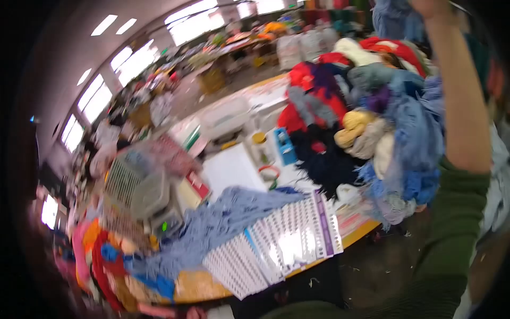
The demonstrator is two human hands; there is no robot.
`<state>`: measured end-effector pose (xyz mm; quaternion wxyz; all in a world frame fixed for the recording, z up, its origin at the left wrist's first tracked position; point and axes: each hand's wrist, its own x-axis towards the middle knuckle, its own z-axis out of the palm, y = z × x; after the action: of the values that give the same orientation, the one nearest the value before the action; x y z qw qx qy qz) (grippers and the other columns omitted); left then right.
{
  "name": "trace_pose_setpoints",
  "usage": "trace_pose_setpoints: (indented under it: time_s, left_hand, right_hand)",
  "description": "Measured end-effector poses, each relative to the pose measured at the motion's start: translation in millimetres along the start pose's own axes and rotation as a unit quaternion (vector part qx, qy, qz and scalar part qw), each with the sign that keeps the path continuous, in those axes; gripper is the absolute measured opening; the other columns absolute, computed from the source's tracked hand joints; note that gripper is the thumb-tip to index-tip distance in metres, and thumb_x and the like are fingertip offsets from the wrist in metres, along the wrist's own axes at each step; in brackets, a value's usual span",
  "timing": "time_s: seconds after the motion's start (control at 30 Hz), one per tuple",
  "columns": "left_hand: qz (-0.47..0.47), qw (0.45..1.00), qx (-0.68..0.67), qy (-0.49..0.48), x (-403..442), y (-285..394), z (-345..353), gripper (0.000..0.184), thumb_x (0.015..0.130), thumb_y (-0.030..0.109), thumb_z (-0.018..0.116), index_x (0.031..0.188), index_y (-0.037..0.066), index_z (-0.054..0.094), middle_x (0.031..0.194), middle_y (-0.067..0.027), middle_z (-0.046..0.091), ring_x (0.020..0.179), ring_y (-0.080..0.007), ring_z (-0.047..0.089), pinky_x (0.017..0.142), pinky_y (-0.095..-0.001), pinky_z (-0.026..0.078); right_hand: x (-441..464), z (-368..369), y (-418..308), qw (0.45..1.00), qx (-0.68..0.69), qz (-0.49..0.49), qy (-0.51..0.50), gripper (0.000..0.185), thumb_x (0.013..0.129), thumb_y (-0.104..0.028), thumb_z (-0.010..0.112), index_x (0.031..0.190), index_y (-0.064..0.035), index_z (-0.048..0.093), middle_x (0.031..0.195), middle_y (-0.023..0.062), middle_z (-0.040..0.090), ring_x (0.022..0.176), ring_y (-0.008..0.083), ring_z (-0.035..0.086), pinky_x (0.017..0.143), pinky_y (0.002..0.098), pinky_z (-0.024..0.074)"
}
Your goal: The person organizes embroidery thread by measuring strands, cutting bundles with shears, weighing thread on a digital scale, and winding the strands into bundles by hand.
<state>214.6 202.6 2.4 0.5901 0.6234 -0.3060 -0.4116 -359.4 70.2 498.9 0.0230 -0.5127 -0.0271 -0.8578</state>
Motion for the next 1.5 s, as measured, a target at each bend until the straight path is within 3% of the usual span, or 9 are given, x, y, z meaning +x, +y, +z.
trace_pose_setpoints:
  time_s: [0.07, 0.17, 0.37, 0.63, 0.77, 0.9, 1.2, 1.37, 1.5]
  left_hand:
    - [0.048, 0.998, -0.044, -0.017, 4, 51, 34, 0.004, 0.079, 0.007, 0.048, 0.079, 0.004, 0.049, 0.068, -0.0021, 0.048, 0.055, -0.0071, 0.041, 0.049, -0.0187, 0.037]
    - [0.131, 0.976, -0.123, -0.119, -12, 140, 80, 0.021, 0.075, 0.009, 0.052, 0.092, -0.001, 0.048, 0.087, -0.0085, 0.052, 0.079, -0.0177, 0.053, 0.069, -0.0274, 0.044]
    - [0.369, 0.872, -0.193, -0.258, -42, 266, 106, 0.072, 0.073, 0.033, 0.054, 0.127, 0.009, 0.014, 0.127, -0.0124, 0.023, 0.112, -0.0274, 0.033, 0.084, -0.0409, 0.038]
    - [0.239, 0.943, -0.224, -0.063, -39, 256, -84, 0.047, 0.080, 0.021, 0.045, 0.119, 0.001, 0.031, 0.121, -0.0097, 0.036, 0.110, -0.0213, 0.037, 0.095, -0.0368, 0.024]
    - [0.159, 0.962, -0.143, 0.168, -56, 223, -200, 0.045, 0.074, 0.013, 0.055, 0.114, -0.002, 0.039, 0.113, -0.0102, 0.043, 0.103, -0.0188, 0.042, 0.089, -0.0341, 0.031]
    - [0.058, 0.951, 0.077, 0.293, -53, 137, -306, 0.035, 0.070, 0.005, 0.054, 0.105, 0.002, 0.049, 0.100, -0.0078, 0.051, 0.089, -0.0166, 0.050, 0.077, -0.0279, 0.040]
    - [-0.005, 0.864, 0.261, 0.430, -67, -18, -456, 0.026, 0.062, -0.001, 0.045, 0.087, 0.000, 0.053, 0.081, -0.0094, 0.054, 0.072, -0.0206, 0.052, 0.066, -0.0287, 0.042]
    - [0.069, 0.848, 0.419, 0.317, -42, -106, -434, 0.029, 0.060, -0.003, 0.042, 0.087, -0.003, 0.052, 0.082, -0.0141, 0.055, 0.072, -0.0259, 0.052, 0.067, -0.0314, 0.041]
    - [-0.256, 0.876, 0.403, 0.066, -21, -148, -305, 0.029, 0.068, 0.018, 0.050, 0.091, 0.001, 0.051, 0.074, -0.0098, 0.054, 0.064, -0.0188, 0.050, 0.049, -0.0315, 0.041]
  right_hand:
    - [-35, 52, 16, 0.989, 0.114, 0.090, -0.038, 0.017, 0.077, -0.015, 0.049, 0.089, -0.0042, 0.049, 0.065, 0.0043, 0.050, 0.055, 0.0132, 0.049, 0.053, 0.0246, 0.0424]
    - [-86, 119, 28, 0.927, 0.277, 0.243, -0.072, 0.016, 0.078, -0.016, 0.049, 0.088, -0.0041, 0.049, 0.068, 0.0044, 0.051, 0.058, 0.0132, 0.050, 0.056, 0.0251, 0.0429]
    - [-197, 222, 20, 0.715, 0.510, 0.472, -0.075, 0.015, 0.079, -0.017, 0.047, 0.087, -0.0041, 0.051, 0.073, 0.0046, 0.054, 0.066, 0.0131, 0.053, 0.062, 0.0260, 0.0438]
    - [-370, 296, -6, 0.409, 0.614, 0.659, -0.148, 0.024, 0.080, -0.018, 0.048, 0.096, -0.0012, 0.050, 0.094, 0.0059, 0.054, 0.079, 0.0131, 0.054, 0.075, 0.0288, 0.0419]
    - [-443, 266, 4, 0.420, 0.370, 0.745, -0.363, 0.023, 0.079, -0.020, 0.051, 0.094, -0.0025, 0.053, 0.095, 0.0043, 0.054, 0.082, 0.0116, 0.051, 0.071, 0.0256, 0.0400]
    - [-490, 223, 19, 0.341, 0.197, 0.832, -0.391, 0.024, 0.078, -0.023, 0.052, 0.095, -0.0060, 0.054, 0.093, 0.0025, 0.054, 0.083, 0.0103, 0.050, 0.069, 0.0234, 0.0390]
    - [-520, 133, 7, 0.312, 0.080, 0.916, -0.241, 0.017, 0.080, -0.019, 0.048, 0.085, -0.0045, 0.055, 0.075, 0.0014, 0.054, 0.063, 0.0066, 0.048, 0.056, 0.0200, 0.0385]
    - [-526, 94, -17, 0.296, 0.062, 0.942, -0.144, 0.018, 0.081, -0.019, 0.046, 0.086, -0.0028, 0.053, 0.074, 0.0012, 0.054, 0.060, 0.0067, 0.046, 0.056, 0.0197, 0.0386]
    - [-510, 85, -28, 0.326, 0.043, 0.934, -0.142, 0.018, 0.082, -0.018, 0.045, 0.087, -0.0026, 0.053, 0.074, 0.0014, 0.054, 0.063, 0.0069, 0.048, 0.056, 0.0197, 0.0388]
